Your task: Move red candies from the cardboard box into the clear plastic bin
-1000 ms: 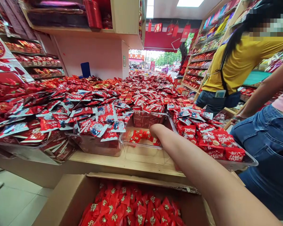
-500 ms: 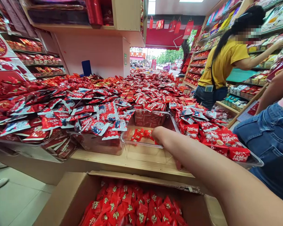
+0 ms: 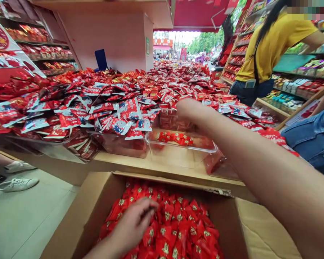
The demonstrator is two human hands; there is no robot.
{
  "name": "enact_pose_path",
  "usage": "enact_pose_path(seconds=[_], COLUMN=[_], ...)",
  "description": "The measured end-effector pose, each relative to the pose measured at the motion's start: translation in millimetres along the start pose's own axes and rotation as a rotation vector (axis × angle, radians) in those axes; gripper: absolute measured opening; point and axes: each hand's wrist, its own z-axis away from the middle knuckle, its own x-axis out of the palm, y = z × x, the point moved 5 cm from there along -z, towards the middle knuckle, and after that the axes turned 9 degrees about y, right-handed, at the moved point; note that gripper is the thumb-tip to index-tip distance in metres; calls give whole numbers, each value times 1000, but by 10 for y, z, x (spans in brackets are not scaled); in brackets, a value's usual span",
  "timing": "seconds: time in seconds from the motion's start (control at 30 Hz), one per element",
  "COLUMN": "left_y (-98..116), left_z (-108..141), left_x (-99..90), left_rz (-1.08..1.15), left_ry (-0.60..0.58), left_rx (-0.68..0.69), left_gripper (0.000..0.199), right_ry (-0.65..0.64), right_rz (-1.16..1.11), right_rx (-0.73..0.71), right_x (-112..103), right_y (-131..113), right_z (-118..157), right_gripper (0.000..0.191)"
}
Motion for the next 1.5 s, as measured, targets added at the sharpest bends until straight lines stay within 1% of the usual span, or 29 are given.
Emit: enact_pose_path(seconds=[0.03, 0.07, 0.1, 0.13, 0.17, 0.2, 0.23, 0.3, 0.33, 0.37, 0.4, 0.43, 0.47, 0.53, 0.57, 0.63, 0.7, 0.77, 0.83, 0.9, 1.07, 1.17, 1.27, 1.37, 1.5], left_y=[-13, -33, -56, -79, -100, -116, -127, -142, -149, -155, -160, -164, -164, -148, -129, -61, 44, 155, 239, 287, 273, 261, 275, 284, 283], left_z=[-34, -63, -87, -105, -117, -124, -126, -124, -122, -119, -118, -116, -115, -110, -106, -91, -70, -48, -30, -14, 18, 23, 22, 27, 41], left_x=[-56, -96, -122, -132, -130, -118, -98, -50, -29, -10, 6, 19, 28, 35, 35, 29, 4, -54, -117, -155, -163, -189, -215, -226, -225], left_rz=[1, -5, -16, -30, -42, -49, -45, -22, -11, 7, 32, 65, 105, 208, 271, 449, 629, 724, 742, 747, 737, 712, 640, 565, 506], left_ry=[50, 80, 100, 109, 111, 108, 104, 95, 97, 99, 104, 108, 114, 124, 122, 95, 60, 65, 93, 111, 132, 176, 207, 253, 312], left_rx=[3, 0, 0, 0, 1, 9, 18, 35, 39, 41, 41, 35, 25, -14, -44, -116, -176, -198, -192, -174, -185, -171, -98, -27, 5], left_gripper=[22, 22, 23, 24, 24, 25, 26, 27, 27, 27, 27, 27, 26, 23, 24, 30, 32, 25, 21, 21, 21, 15, 17, 19, 20], right_ry=[-36, -108, -219, -305, -529, -662, -677, -661, -659, -649, -639, -628, -615, -562, -508, -355, -221, -164, -122, -70, -38, -36, -36, 0, 80], right_rz=[25, 15, -30, -134, -221, -246, -238, -166, -153, -149, -163, -186, -205, -280, -358, -628, -973, -1218, -1341, -1384, -1370, -1393, -1394, -1439, -1529], right_rx=[-43, -109, -181, -268, -274, -215, -117, 56, 89, 111, 114, 106, 92, 94, 138, 308, 518, 660, 733, 747, 657, 716, 769, 795, 885], right_x=[-130, -201, -197, -141, 43, 260, 488, 964, 1168, 1324, 1425, 1473, 1473, 1370, 1284, 1097, 960, 895, 865, 845, 842, 889, 920, 946, 1035], right_y=[-94, -203, -312, -421, -473, -465, -408, -252, -201, -163, -149, -154, -169, -210, -219, -213, -204, -243, -307, -374, -494, -475, -458, -485, -540], right_z=[117, 296, 540, 831, 1181, 1511, 1783, 2202, 2343, 2433, 2482, 2499, 2495, 2443, 2406, 2345, 2342, 2388, 2445, 2485, 2499, 2523, 2551, 2574, 2648], right_gripper=[17, 13, 10, 11, 12, 15, 18, 18, 19, 19, 17, 14, 11, 7, 7, 8, 14, 21, 22, 22, 17, 17, 18, 17, 19])
